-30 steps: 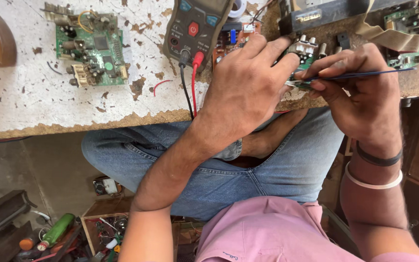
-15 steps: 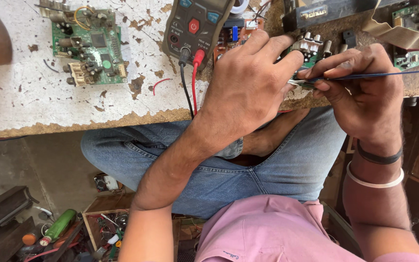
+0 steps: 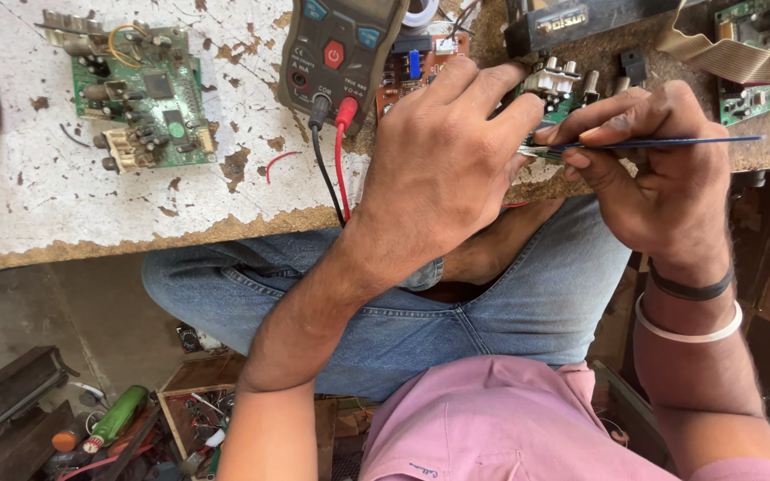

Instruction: The person uses a screwdriver to adjust components on a small green circuit board and connects a ribbon cable to it. They also handle a multimeter and other electronic parts on a cluttered workbench.

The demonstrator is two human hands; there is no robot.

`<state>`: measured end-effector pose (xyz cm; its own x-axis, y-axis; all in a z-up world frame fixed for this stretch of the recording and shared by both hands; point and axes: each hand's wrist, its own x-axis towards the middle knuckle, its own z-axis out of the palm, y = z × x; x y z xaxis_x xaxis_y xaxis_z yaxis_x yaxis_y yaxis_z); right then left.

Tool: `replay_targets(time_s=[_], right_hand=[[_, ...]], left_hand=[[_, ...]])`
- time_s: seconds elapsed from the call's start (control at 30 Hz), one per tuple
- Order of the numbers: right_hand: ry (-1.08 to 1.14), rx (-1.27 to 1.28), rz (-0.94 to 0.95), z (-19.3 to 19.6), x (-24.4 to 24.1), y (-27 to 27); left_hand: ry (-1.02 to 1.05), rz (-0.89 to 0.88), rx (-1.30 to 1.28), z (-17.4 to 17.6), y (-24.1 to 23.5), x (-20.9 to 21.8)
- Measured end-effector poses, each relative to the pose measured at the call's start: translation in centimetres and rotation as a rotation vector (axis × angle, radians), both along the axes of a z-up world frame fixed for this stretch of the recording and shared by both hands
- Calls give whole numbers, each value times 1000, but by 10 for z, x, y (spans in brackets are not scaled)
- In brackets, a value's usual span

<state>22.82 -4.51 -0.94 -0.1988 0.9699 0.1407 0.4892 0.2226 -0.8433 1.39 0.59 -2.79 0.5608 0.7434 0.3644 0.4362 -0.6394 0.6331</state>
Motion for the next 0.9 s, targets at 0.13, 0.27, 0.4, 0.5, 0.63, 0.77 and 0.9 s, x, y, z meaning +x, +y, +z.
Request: replay_targets(time_s=[0.13, 0.27, 0.4, 0.5, 0.63, 0.77, 0.9], right_hand=[[-19, 5, 7, -1, -1, 1], [-52, 14, 15, 0, -1, 2], [-20, -39, -33, 0, -3, 2], [-73, 41, 6, -1, -2, 1], [-4, -5, -2, -5, 1, 1], [265, -189, -101, -11, 4, -1], [336, -141, -50, -15, 7, -3]], left_hand=[[-3, 5, -17, -1, -1, 0], [-3, 11, -21, 0, -1, 1], [-6, 11, -24, -1, -1, 1], [-1, 9, -24, -1, 0, 1], [5, 5, -23, 1, 0, 0], [5, 17, 11, 4, 0, 0], [33, 1, -45, 6, 1, 1]])
